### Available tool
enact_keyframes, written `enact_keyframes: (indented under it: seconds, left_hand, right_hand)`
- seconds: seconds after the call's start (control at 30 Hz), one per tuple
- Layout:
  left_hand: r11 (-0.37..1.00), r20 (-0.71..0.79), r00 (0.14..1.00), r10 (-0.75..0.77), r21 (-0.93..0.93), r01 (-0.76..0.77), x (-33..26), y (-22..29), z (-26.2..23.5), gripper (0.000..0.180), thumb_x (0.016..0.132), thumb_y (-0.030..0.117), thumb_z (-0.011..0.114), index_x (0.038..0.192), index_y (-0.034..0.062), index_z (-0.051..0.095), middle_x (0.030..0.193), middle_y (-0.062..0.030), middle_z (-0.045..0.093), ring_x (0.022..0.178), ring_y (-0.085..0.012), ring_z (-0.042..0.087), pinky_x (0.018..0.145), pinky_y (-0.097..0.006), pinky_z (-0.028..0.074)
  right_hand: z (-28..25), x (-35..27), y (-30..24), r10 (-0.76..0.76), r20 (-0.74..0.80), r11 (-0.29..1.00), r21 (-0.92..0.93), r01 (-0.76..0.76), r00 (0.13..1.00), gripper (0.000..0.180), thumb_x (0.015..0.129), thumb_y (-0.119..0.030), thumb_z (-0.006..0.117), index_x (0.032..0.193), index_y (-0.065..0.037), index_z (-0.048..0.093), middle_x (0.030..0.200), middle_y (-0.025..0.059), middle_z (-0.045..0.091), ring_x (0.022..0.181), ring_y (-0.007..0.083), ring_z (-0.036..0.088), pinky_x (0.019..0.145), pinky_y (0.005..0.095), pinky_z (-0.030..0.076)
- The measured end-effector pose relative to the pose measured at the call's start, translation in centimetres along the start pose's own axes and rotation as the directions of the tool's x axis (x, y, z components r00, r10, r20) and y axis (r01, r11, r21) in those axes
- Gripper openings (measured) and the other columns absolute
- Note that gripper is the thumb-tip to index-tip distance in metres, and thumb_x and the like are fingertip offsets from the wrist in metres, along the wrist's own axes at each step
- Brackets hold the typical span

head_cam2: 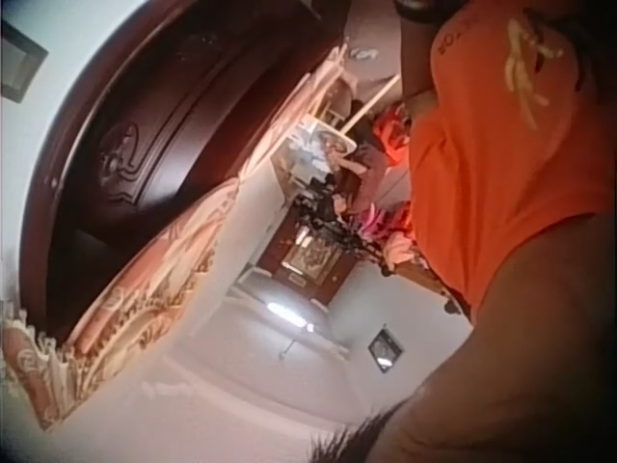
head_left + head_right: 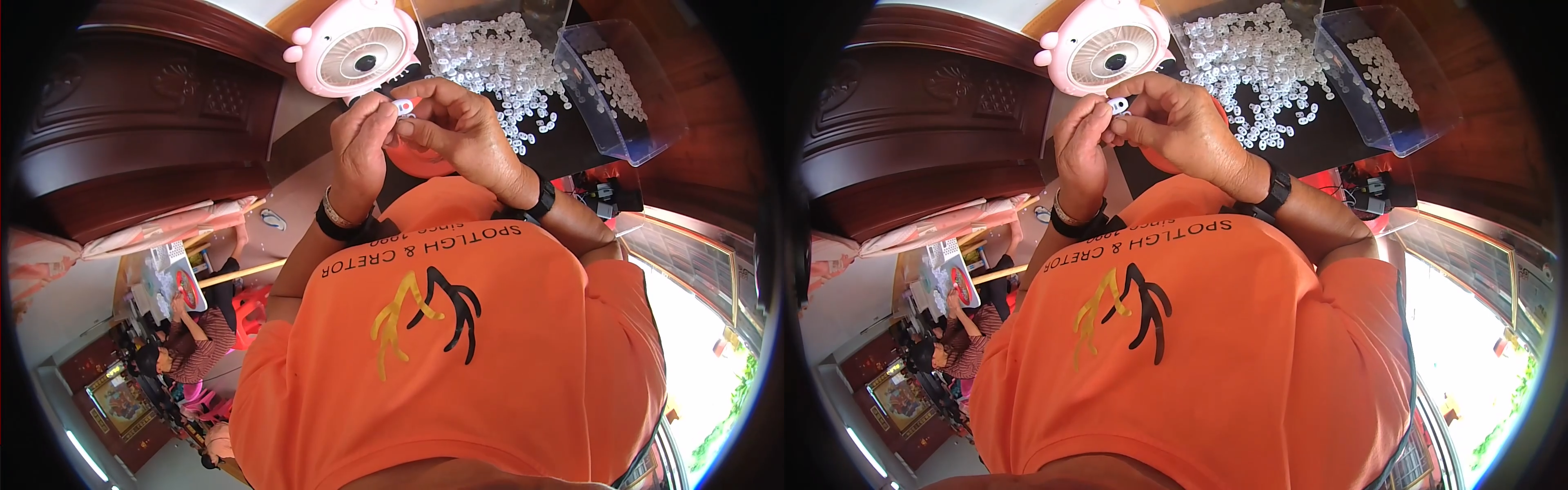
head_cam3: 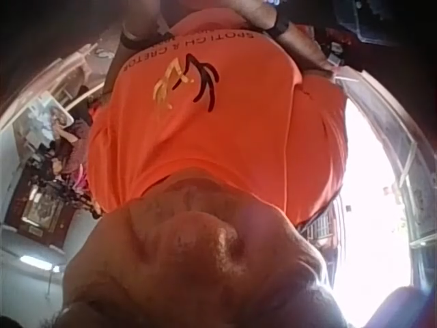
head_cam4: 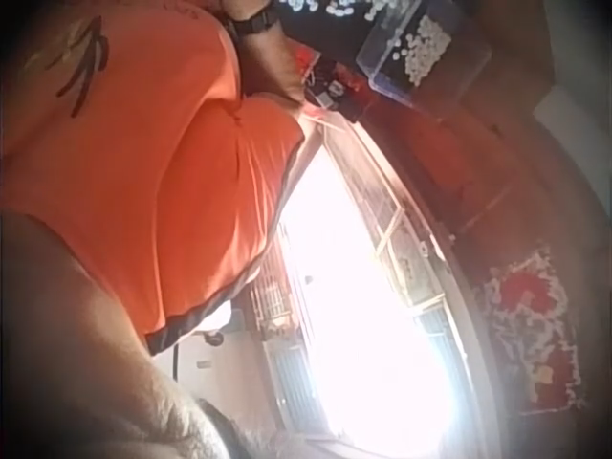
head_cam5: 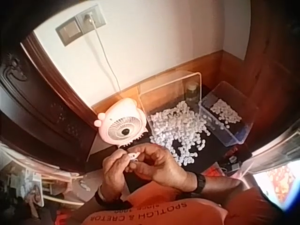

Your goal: Manually assembling small white plastic rings with metal fasteners at a workstation.

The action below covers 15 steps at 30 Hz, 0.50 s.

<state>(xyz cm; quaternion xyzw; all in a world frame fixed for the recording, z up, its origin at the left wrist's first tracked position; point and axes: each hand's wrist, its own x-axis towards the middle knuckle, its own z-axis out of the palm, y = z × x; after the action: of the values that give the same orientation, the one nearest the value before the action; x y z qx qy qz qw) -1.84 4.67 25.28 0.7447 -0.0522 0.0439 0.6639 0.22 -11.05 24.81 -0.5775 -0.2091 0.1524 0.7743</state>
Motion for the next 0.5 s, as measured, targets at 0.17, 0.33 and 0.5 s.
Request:
enact_keyframes:
  seconds: [0.17, 0.33, 0.5]
  left_hand:
    - [1.0, 0.029, 0.999, 0.015, 0.019, -0.016, 0.12, -0.34, -0.24, 0.022, 0.091, 0.018, 0.047, 0.082, -0.0005, 0.055, 0.063, 0.0006, 0.048, 0.056, -0.0059, 0.042, 0.051, -0.021, 0.033]
    - [1.0, 0.033, 0.999, -0.02, -0.012, 0.02, 0.02, -0.2, -0.12, 0.024, 0.092, 0.02, 0.048, 0.082, -0.0008, 0.055, 0.063, -0.0013, 0.049, 0.055, -0.0078, 0.045, 0.051, -0.021, 0.037]
    - [0.999, 0.043, 0.998, -0.051, -0.017, 0.052, -0.02, -0.31, -0.18, 0.025, 0.092, 0.021, 0.048, 0.082, -0.0007, 0.055, 0.063, -0.0023, 0.05, 0.054, -0.0084, 0.045, 0.051, -0.021, 0.038]
  right_hand:
    - [0.01, 0.0, -0.05, 0.015, -0.008, 0.999, 0.031, -0.015, 1.0, 0.027, 0.086, -0.004, 0.061, 0.111, 0.004, 0.053, 0.078, 0.0062, 0.065, 0.078, 0.0115, 0.065, 0.071, 0.0232, 0.053]
    - [-0.02, 0.03, -0.43, 0.039, -0.009, 0.998, 0.055, -0.038, 0.999, 0.027, 0.086, -0.005, 0.063, 0.11, 0.003, 0.055, 0.079, 0.0057, 0.066, 0.077, 0.0109, 0.065, 0.07, 0.0223, 0.053]
    - [-0.19, -0.01, 0.18, 0.019, -0.014, 0.999, -0.043, -0.02, 1.0, 0.027, 0.082, -0.008, 0.067, 0.107, -0.001, 0.059, 0.078, 0.0035, 0.067, 0.073, 0.0073, 0.064, 0.066, 0.0195, 0.051]
